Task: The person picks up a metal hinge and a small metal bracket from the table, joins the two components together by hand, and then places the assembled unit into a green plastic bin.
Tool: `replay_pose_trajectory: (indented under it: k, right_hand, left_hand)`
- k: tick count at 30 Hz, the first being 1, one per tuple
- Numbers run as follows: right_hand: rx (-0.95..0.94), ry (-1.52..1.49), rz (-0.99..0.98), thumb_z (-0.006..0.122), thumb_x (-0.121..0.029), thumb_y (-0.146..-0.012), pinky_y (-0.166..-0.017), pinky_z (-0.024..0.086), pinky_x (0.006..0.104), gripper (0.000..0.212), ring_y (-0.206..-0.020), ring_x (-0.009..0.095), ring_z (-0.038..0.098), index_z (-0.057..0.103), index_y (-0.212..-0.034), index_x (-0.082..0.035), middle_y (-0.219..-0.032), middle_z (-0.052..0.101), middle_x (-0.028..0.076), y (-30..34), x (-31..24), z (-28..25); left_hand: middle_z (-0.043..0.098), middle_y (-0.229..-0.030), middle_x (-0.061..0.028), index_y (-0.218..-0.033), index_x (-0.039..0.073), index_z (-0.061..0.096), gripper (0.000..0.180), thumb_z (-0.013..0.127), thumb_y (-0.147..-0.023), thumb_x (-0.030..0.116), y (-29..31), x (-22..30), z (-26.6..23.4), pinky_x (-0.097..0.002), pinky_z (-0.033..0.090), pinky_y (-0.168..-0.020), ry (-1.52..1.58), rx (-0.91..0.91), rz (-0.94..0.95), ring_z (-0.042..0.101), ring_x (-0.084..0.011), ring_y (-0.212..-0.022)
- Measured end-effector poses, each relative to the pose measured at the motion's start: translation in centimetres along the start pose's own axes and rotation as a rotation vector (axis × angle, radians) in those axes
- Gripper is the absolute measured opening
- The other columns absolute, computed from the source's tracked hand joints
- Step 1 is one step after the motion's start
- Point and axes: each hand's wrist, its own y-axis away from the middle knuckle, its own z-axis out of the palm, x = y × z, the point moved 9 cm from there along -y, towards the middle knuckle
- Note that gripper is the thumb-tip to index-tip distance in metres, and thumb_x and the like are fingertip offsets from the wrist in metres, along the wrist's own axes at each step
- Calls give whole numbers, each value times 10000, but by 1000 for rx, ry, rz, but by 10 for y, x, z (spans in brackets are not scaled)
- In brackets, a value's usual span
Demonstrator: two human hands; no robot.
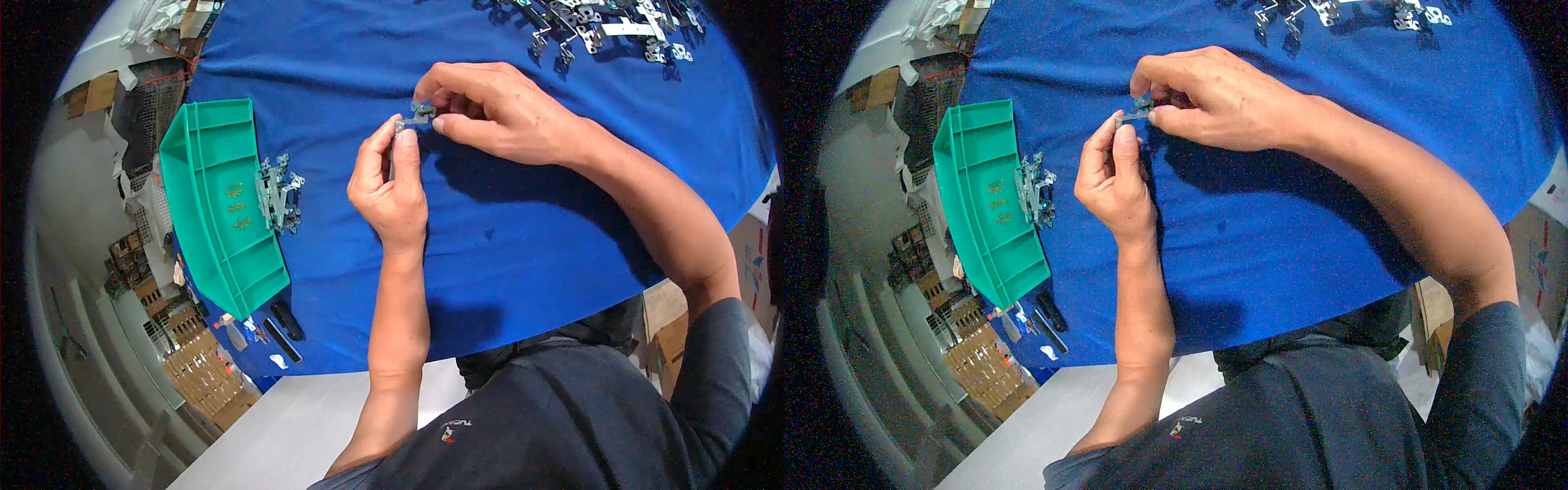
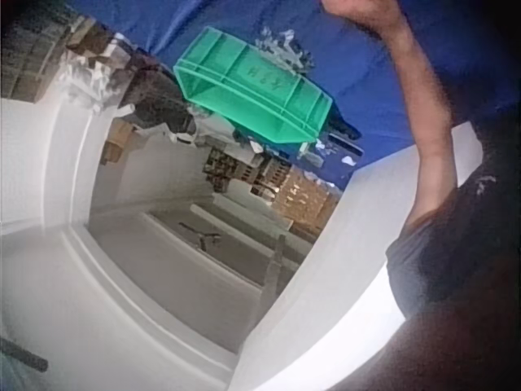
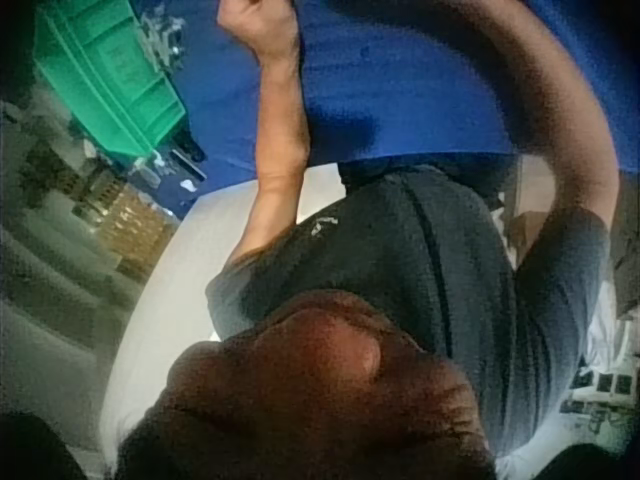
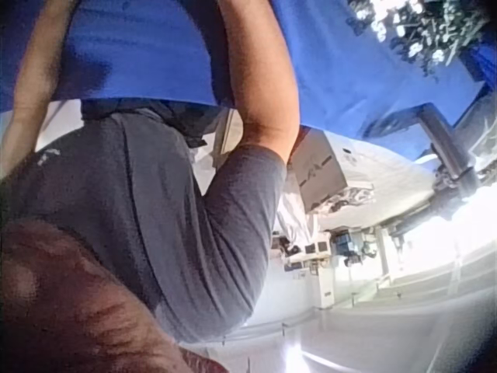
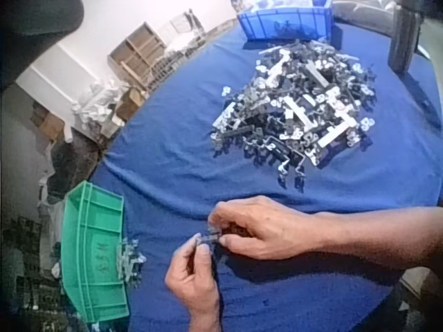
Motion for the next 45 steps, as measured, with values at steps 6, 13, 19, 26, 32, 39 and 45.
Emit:
replay_pose_trajectory:
  k: [6, 13, 19, 26, 32, 39, 45]
  right_hand:
    - [16, 51, -113, 626, -104, -893, -707, 508, 417, 112, -788, 321, 645, 614, -968, -22, -864, 643, 149, 1, 2, 3]
    - [122, -124, 161, 645, -131, -911, -683, 501, 401, 134, -766, 323, 655, 638, -963, -8, -823, 655, 171, -2, 17, -7]
    - [37, 90, -15, 663, -153, -889, -652, 509, 411, 168, -725, 339, 666, 678, -932, 9, -796, 669, 190, -1, 4, 1]
    - [28, 108, -70, 657, -153, -890, -660, 508, 425, 167, -741, 354, 655, 659, -955, 2, -810, 664, 183, 1, 4, 0]
    - [-29, 6, 91, 649, -144, -898, -668, 503, 432, 153, -740, 349, 645, 616, -958, -8, -814, 650, 158, 0, 5, 4]
    - [143, 20, -94, 639, -142, -928, -704, 496, 378, 150, -801, 292, 645, 606, -973, -3, -842, 645, 136, -2, -5, -8]
    - [32, -2, 133, 651, -155, -905, -615, 493, 395, 163, -651, 319, 642, 667, -924, 5, -721, 636, 185, 2, 11, -4]
  left_hand:
    - [687, -924, -31, -1149, -43, 680, 225, 666, -939, 37, 0, 16, 7, -179, 449, -625, -41, -47, 76, 561, -34, -721]
    - [689, -882, -39, -1132, -25, 688, 208, 667, -938, 48, 1, 10, 1, -180, 444, -583, 23, 6, 10, 553, -30, -670]
    - [648, -737, -19, -1096, -5, 688, 176, 656, -957, 98, 1, 5, -9, -180, 336, -440, 83, 127, -20, 447, -7, -512]
    - [650, -759, -15, -1124, -10, 688, 192, 655, -957, 79, 2, 1, -3, -172, 344, -459, 68, 72, -54, 464, -4, -541]
    - [681, -871, -33, -1104, -35, 694, 192, 679, -930, 44, 2, 5, 1, -194, 450, -612, 18, 3, -33, 562, -42, -703]
    - [680, -886, -40, -1071, -45, 698, 174, 690, -915, 30, 0, 14, 4, -217, 486, -674, -70, -37, 71, 594, -62, -762]
    - [662, -773, -21, -1118, -13, 687, 197, 667, -949, 86, 2, 6, -7, -171, 361, -468, 64, 113, -60, 486, -11, -552]
